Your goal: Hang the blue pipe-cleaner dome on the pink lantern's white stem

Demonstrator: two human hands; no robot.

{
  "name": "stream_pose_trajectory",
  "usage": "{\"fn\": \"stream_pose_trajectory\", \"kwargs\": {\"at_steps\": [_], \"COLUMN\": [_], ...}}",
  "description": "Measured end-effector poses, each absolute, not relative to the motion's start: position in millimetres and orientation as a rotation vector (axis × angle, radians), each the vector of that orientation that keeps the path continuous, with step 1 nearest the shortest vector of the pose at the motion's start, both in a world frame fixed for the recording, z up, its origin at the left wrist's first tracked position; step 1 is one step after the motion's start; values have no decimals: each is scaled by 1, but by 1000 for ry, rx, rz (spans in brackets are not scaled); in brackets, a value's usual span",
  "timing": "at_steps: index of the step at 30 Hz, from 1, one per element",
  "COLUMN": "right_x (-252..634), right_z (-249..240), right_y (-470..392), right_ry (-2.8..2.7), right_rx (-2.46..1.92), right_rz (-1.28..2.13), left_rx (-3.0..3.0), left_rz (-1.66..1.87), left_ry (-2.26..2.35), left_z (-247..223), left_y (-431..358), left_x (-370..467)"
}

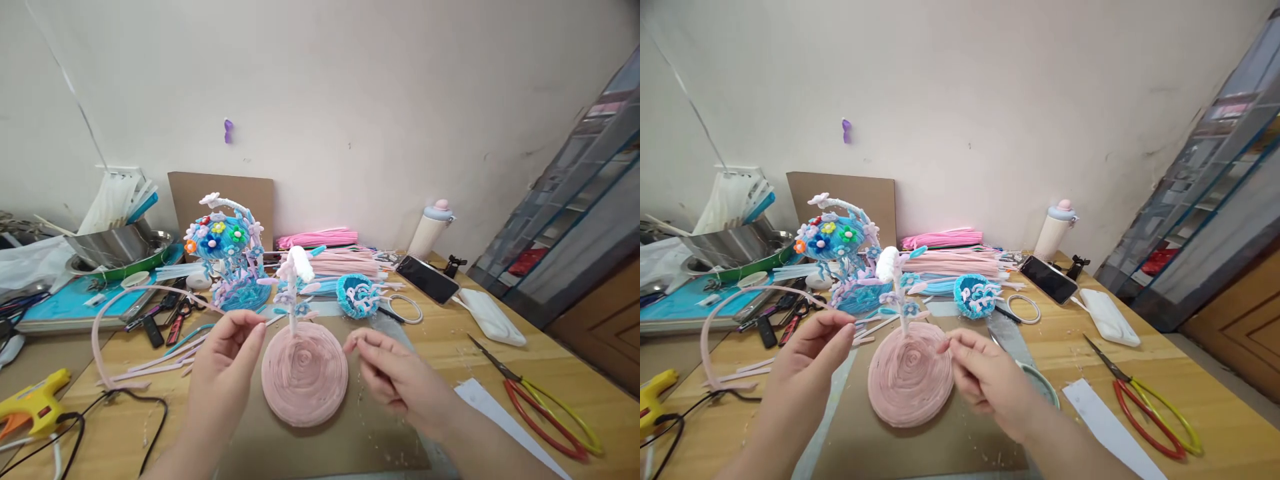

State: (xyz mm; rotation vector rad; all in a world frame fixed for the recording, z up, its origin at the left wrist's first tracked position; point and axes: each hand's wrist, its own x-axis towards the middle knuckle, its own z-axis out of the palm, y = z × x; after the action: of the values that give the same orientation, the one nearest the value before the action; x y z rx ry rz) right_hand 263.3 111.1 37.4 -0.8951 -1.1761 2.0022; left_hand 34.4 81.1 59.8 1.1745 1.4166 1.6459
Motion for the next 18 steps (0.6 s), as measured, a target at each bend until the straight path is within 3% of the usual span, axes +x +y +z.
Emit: {"fn": "stream_pose_trajectory", "kwargs": {"at_steps": [6, 10, 18], "right_x": [304, 334, 348], "right_z": [38, 34, -1], "right_y": [160, 212, 265], "right_ry": [-1086, -969, -1010], "right_rx": [-992, -1085, -1444], "right_rz": [1594, 1260, 1381], "left_rx": [1355, 1111, 1106], "left_rz": [1095, 1028, 1124], "left_ry": [1424, 1349, 1523], "left_z": [34, 16, -16], "left_y": [78, 105, 222], "left_x": [56, 93, 143]}}
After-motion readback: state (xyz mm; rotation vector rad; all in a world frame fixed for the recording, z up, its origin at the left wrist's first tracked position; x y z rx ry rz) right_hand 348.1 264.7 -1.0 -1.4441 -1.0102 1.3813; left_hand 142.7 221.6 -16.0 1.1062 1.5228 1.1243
